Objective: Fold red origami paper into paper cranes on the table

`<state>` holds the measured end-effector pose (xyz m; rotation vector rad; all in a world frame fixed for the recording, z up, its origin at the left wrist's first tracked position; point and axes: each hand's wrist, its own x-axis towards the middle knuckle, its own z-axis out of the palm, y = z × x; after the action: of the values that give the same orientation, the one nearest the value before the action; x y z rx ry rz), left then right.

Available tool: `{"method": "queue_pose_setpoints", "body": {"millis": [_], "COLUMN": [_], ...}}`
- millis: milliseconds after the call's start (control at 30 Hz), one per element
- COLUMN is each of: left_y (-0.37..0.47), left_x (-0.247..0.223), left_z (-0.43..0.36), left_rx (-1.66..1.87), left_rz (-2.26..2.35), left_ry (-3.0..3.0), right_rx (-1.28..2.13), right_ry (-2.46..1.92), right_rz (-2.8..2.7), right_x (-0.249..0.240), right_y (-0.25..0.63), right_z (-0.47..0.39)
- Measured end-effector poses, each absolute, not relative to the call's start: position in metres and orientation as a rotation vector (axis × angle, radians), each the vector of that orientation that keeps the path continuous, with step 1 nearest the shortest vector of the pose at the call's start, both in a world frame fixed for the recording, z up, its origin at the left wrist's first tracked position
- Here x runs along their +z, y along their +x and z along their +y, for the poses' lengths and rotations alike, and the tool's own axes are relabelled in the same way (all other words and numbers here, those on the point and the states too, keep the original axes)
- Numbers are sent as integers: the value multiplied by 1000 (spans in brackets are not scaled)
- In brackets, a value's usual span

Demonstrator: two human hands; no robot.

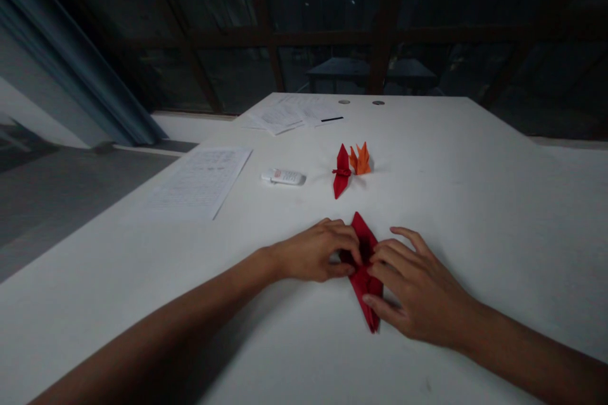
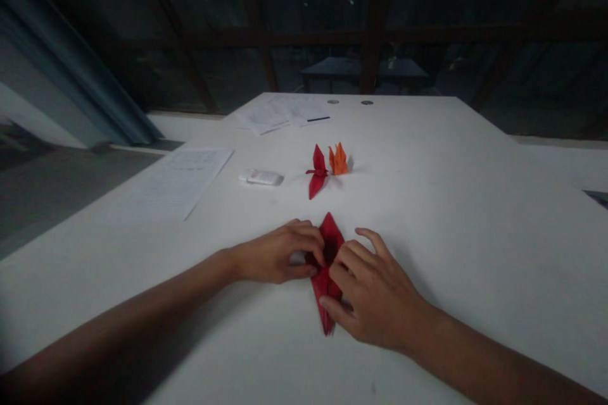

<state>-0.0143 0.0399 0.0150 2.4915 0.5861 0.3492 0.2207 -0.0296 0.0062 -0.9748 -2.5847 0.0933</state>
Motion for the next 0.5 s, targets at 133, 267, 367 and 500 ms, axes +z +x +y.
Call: {"method": "queue_pose_setpoints", "body": {"millis": [133, 267, 367, 500], "left_y": [-13, -10, -10, -9], "left_x": [18, 19, 19, 19], "left_z": [33, 27, 25, 27], "left_rx": [316, 309, 306, 308], "left_rz": [613, 684, 698, 698], "left_ry": [2545, 2581, 2579, 2556], "right_rx": [51, 93, 126, 132], "right_ry": [-1037, -1139, -1152, -1136], "right_rz": [-2632, -2604, -2592, -2619], "right_x": [6, 7, 9, 9], "right_y": [216, 213, 213, 214], "right_z": [-38, -43, -45, -48]}}
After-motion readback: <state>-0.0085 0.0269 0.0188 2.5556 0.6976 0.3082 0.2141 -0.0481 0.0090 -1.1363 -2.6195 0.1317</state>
